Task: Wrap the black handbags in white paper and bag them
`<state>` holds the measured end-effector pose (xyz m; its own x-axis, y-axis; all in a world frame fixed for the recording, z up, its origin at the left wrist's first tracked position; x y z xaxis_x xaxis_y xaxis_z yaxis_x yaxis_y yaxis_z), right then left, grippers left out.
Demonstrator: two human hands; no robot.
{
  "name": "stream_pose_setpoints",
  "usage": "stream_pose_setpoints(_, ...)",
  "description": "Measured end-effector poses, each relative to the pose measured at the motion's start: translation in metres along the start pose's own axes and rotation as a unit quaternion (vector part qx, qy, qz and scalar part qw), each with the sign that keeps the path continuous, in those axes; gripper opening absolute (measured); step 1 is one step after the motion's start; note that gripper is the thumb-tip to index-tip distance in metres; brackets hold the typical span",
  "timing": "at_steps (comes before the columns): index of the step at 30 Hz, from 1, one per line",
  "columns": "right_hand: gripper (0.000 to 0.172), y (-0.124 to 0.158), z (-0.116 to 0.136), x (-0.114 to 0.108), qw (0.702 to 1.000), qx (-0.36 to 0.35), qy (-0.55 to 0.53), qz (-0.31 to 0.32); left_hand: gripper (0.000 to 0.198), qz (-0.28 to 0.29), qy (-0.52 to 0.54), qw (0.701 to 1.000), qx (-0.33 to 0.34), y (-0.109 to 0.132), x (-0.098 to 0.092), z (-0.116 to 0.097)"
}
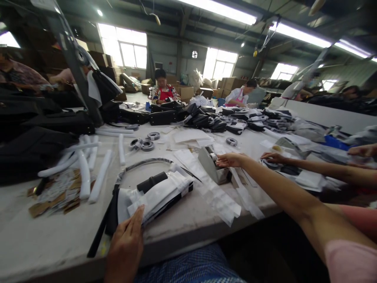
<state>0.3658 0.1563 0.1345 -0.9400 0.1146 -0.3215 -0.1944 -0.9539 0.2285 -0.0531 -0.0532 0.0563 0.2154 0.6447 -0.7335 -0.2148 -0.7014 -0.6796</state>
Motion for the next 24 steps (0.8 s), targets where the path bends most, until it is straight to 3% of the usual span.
stream_pose_setpoints(6, 0.031, 0.038, 0.001, -0.03, 1.0, 0.022, -0.01, -0.016, 0.074, 0.008, 0.019, 1.0, -0.005, 0.002, 0.003, 0.002)
stream_pose_setpoints(9, 0.034, 0.069, -0.018, -0.039, 0.999, 0.022, -0.006, -0.023, 0.071, 0.013, 0.024, 1.0, -0.011, 0.004, 0.005, 0.003)
stream_pose_setpoints(12, 0.04, 0.09, -0.047, -0.039, 0.998, -0.01, -0.001, -0.067, 0.07, 0.02, 0.033, 0.999, -0.011, 0.006, 0.007, 0.005)
stream_pose_setpoints(15, 0.047, 0.094, -0.072, -0.034, 0.99, -0.052, 0.01, -0.132, 0.068, 0.021, 0.045, 0.999, -0.004, 0.006, 0.008, 0.006)
stream_pose_setpoints(18, 0.048, 0.087, -0.085, -0.029, 0.984, -0.069, 0.043, -0.159, 0.066, 0.019, 0.042, 0.999, 0.0, 0.007, 0.008, 0.007)
stream_pose_setpoints(24, 0.022, 0.081, -0.075, -0.037, 0.968, -0.09, 0.158, -0.174, 0.067, 0.018, 0.047, 0.999, -0.002, 0.007, 0.007, 0.006)
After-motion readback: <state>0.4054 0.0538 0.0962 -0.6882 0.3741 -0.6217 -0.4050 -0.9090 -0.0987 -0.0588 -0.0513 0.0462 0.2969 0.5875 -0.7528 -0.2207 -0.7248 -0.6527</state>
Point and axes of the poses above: each hand's wrist, its own y-axis away from the middle knuckle, its own x-axis out of the palm, z = x × y, the point moved 6 cm from there along -y, towards the middle knuckle, and after that the axes turned 5 degrees about -z, right-handed, at the moved point
